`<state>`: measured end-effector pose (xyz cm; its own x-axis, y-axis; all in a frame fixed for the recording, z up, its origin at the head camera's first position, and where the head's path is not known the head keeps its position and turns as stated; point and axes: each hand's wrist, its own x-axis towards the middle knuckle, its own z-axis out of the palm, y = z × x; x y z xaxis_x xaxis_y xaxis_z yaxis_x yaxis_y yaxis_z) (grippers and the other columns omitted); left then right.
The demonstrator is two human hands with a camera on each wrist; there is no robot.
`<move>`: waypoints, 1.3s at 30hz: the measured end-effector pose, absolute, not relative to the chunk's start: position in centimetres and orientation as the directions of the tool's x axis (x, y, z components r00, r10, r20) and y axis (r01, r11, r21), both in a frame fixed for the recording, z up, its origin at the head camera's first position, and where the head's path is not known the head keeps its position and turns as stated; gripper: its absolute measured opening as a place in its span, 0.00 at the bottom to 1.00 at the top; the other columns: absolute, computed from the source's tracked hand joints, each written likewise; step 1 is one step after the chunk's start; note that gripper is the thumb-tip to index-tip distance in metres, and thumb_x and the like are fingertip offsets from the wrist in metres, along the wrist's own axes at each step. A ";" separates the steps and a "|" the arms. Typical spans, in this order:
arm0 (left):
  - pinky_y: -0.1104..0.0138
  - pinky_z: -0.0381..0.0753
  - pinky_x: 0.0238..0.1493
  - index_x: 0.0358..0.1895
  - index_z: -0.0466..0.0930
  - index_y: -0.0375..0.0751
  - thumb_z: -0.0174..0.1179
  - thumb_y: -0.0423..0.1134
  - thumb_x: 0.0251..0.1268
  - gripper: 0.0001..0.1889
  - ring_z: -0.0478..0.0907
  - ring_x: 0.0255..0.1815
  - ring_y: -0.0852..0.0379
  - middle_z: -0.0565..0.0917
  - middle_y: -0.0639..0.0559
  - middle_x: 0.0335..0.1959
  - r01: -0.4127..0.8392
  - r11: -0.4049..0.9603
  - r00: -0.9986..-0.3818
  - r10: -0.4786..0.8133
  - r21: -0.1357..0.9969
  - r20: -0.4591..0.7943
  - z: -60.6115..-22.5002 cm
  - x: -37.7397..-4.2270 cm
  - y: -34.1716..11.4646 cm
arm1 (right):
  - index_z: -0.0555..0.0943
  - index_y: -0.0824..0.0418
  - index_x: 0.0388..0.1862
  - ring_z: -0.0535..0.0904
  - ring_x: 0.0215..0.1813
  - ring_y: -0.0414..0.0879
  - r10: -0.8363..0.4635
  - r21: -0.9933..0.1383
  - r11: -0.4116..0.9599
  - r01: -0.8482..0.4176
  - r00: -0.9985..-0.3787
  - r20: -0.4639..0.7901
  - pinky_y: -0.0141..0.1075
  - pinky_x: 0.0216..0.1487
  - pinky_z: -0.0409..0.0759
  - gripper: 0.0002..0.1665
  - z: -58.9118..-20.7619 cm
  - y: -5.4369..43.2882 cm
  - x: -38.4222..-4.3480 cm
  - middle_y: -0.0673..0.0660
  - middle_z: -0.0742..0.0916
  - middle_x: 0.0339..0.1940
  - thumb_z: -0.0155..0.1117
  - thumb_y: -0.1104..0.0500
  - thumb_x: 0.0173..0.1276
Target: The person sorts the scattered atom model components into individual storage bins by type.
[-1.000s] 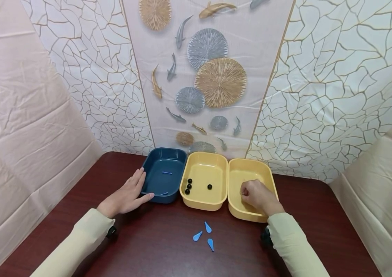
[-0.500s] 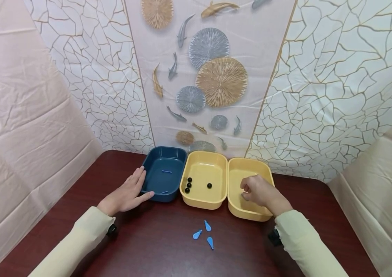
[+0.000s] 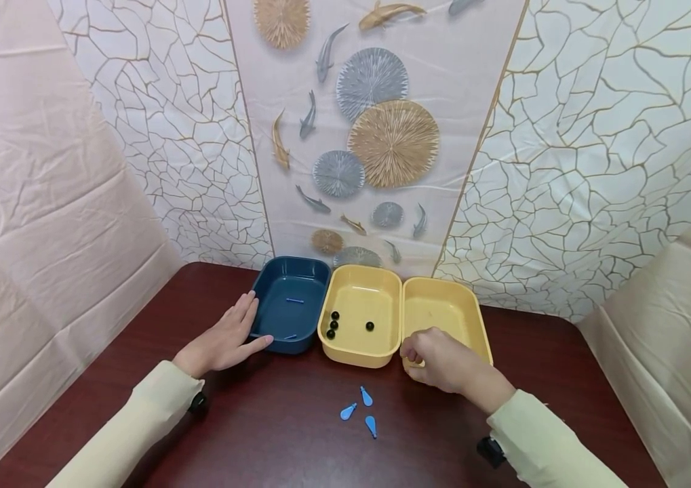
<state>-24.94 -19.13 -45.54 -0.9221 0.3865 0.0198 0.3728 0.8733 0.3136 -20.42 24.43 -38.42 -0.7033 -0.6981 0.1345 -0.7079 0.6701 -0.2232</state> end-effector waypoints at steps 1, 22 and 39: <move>0.42 0.49 0.87 0.85 0.43 0.28 0.46 0.70 0.78 0.53 0.39 0.90 0.35 0.40 0.34 0.89 0.372 0.874 -0.922 0.386 0.314 0.019 -45.5 -24.9 -19.1 | 0.88 0.58 0.35 0.86 0.36 0.39 -0.705 -0.231 0.660 -0.714 -0.696 0.136 0.31 0.37 0.85 0.07 -38.5 24.2 -20.1 0.49 0.90 0.32 0.77 0.67 0.61; 0.41 0.48 0.87 0.85 0.44 0.27 0.46 0.69 0.79 0.53 0.39 0.90 0.35 0.41 0.33 0.89 0.379 0.870 -0.920 0.391 0.315 0.027 -45.4 -24.8 -19.1 | 0.89 0.59 0.42 0.82 0.37 0.31 -0.769 -0.394 0.579 -0.713 -0.638 0.025 0.26 0.38 0.83 0.08 -42.4 21.5 -16.7 0.49 0.90 0.38 0.77 0.62 0.65; 0.41 0.48 0.87 0.85 0.43 0.27 0.46 0.70 0.79 0.53 0.38 0.90 0.35 0.41 0.33 0.89 0.382 0.870 -0.919 0.395 0.312 0.023 -45.4 -24.9 -19.1 | 0.88 0.55 0.37 0.75 0.33 0.26 -0.760 -0.407 0.575 -0.709 -0.647 0.053 0.21 0.33 0.77 0.05 -45.1 20.3 -15.5 0.42 0.83 0.30 0.77 0.63 0.65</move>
<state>-24.88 -19.13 -45.45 -0.9185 0.3947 0.0231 0.3817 0.8701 0.3117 -15.47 20.28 -45.07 -0.6472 -0.7605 0.0529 -0.7093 0.5753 -0.4074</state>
